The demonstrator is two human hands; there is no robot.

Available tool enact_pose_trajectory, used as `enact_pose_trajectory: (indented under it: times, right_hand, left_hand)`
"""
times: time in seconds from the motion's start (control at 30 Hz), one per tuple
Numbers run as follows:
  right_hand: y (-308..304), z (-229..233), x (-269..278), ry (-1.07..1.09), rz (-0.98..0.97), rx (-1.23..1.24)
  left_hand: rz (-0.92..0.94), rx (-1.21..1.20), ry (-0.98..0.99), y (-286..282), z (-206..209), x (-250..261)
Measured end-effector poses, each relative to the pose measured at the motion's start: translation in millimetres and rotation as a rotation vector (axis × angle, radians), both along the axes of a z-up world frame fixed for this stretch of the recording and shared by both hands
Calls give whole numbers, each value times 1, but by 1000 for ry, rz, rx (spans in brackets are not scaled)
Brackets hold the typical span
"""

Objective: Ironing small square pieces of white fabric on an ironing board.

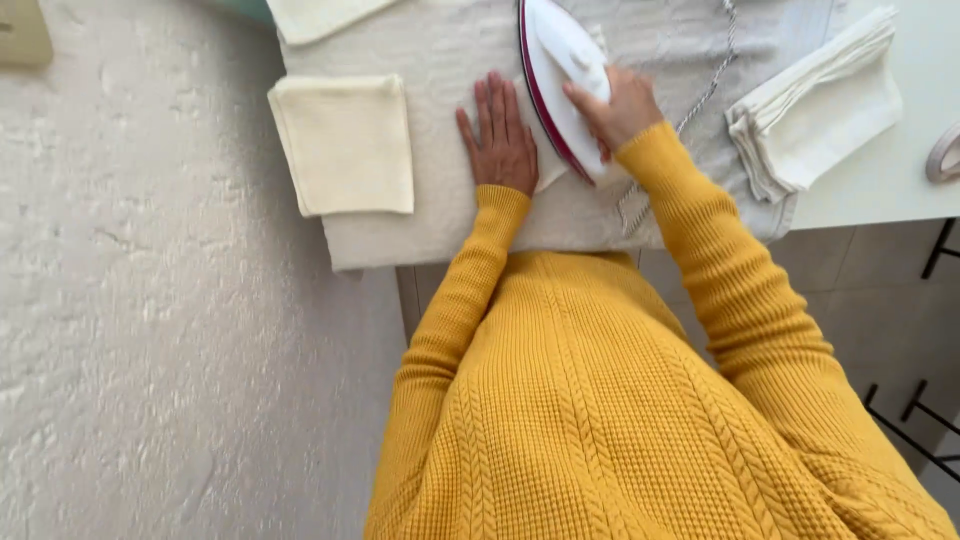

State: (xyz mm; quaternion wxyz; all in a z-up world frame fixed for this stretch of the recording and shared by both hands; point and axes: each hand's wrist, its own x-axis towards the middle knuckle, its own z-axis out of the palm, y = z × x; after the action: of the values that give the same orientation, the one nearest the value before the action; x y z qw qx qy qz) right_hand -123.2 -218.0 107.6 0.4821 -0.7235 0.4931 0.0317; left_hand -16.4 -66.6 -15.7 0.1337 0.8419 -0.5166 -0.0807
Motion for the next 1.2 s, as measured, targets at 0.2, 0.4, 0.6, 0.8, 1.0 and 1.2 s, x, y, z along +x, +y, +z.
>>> enact_pose_trajectory:
  times: [0.2,0.4,0.6,0.8,1.0,1.2]
  right_hand:
    - [-9,-5,8,-24,37,-88]
    - [-11,0,0,-107,177,-473]
    - [-10,-6,-10,12,-12,-48]
    - [-9,18,-3,18,-39,13]
    - [-25,-15,-11,24,52,-126]
    - [-23,8,-7,33,1,-81]
  left_hand:
    - [-15,-41,80,-8,12,2]
    - [-32,293,144,-13,24,8]
    - [6,23,-33,-10,-3,0]
    - [-2,21,-39,-7,4,-1]
    - [-47,230,89,-9,32,4]
    - [-41,316,150,-14,24,6]
